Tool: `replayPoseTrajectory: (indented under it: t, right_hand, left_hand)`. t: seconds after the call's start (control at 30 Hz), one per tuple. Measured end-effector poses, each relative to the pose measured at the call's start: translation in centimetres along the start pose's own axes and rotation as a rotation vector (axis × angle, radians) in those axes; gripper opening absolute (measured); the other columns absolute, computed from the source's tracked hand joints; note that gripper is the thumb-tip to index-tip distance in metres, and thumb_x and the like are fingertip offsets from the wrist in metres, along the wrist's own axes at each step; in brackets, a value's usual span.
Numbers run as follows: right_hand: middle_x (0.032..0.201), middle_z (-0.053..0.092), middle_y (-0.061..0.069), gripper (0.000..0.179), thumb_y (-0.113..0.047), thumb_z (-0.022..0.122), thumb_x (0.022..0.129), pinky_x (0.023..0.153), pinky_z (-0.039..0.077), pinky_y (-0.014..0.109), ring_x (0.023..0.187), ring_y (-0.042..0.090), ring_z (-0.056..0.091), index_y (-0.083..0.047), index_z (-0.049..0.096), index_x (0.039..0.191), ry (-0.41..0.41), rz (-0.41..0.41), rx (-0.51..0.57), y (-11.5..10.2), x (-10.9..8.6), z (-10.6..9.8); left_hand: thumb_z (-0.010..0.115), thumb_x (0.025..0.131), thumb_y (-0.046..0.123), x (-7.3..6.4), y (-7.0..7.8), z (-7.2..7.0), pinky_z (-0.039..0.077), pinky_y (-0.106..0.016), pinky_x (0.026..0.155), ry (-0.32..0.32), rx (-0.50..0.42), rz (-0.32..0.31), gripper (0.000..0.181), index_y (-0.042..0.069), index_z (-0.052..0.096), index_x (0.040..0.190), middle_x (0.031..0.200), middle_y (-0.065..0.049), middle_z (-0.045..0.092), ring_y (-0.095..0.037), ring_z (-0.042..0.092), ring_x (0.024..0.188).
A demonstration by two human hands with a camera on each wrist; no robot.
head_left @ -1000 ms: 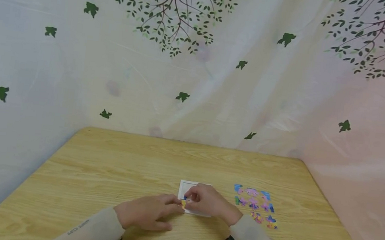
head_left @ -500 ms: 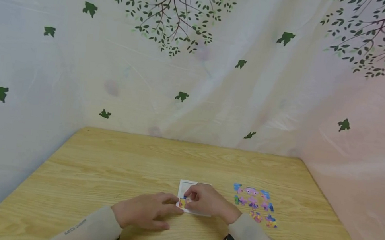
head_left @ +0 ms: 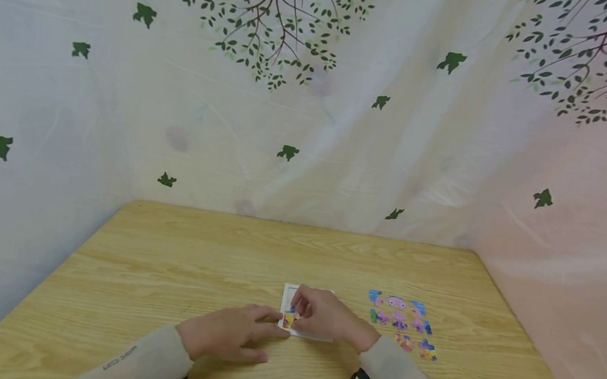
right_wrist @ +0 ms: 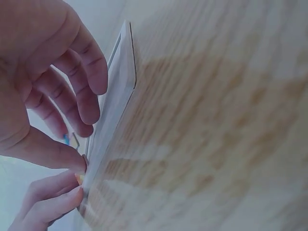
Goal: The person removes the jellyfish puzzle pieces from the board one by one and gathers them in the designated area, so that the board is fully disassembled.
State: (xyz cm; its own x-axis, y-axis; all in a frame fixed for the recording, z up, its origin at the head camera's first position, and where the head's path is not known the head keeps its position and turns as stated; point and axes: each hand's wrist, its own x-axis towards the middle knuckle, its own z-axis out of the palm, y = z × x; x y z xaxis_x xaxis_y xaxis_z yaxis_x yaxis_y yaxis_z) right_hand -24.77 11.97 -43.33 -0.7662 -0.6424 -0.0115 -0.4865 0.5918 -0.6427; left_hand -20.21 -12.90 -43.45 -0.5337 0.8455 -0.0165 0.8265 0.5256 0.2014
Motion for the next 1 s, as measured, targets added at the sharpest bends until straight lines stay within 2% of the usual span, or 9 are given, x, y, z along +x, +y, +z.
replayPoseTrajectory:
  t: [0.27, 0.47, 0.83, 1.0]
  right_hand:
    - [0.088, 0.067, -0.003, 0.019, -0.009, 0.073, 0.095, 0.070, 0.051, 0.025, 0.076, 0.006, 0.060, -0.012, 0.055, 0.103, -0.008, -0.070, 0.035, 0.7, 0.1, -0.2]
    - [0.087, 0.064, -0.004, 0.017, -0.013, 0.070, 0.098, 0.067, 0.049, 0.025, 0.074, 0.007, 0.058, -0.013, 0.055, 0.107, -0.033, -0.054, 0.068, 1.8, -0.8, -1.1]
    - [0.080, 0.060, -0.004, 0.017, -0.015, 0.064, 0.102, 0.056, 0.040, 0.020, 0.063, 0.003, 0.047, -0.006, 0.054, 0.112, -0.029, -0.082, 0.127, 5.5, -4.6, -4.1]
    - [0.078, 0.060, -0.005, 0.017, -0.015, 0.063, 0.103, 0.051, 0.037, 0.018, 0.059, 0.001, 0.042, -0.004, 0.054, 0.113, -0.016, -0.052, 0.143, 6.8, -6.8, -5.5]
  left_hand:
    - [0.058, 0.105, 0.039, 0.0, -0.2, 0.2, 0.048, -0.038, 0.108, 0.023, 0.023, 0.017, 0.049, 0.021, 0.053, 0.150, 0.151, -0.009, 0.049, -0.024, 0.051, 0.134]
    - [0.058, 0.105, 0.039, 0.0, -0.2, 0.2, 0.047, -0.040, 0.109, 0.019, 0.010, 0.007, 0.049, 0.022, 0.053, 0.150, 0.152, -0.010, 0.049, -0.025, 0.050, 0.136]
    - [0.059, 0.104, 0.039, 0.1, 0.2, -0.2, 0.044, -0.040, 0.112, -0.013, -0.020, -0.040, 0.050, 0.025, 0.052, 0.151, 0.154, -0.008, 0.047, -0.025, 0.048, 0.139]
    - [0.059, 0.105, 0.038, 0.0, 0.3, -0.4, 0.043, -0.042, 0.113, -0.030, -0.054, -0.055, 0.050, 0.024, 0.051, 0.152, 0.155, -0.008, 0.046, -0.026, 0.045, 0.141]
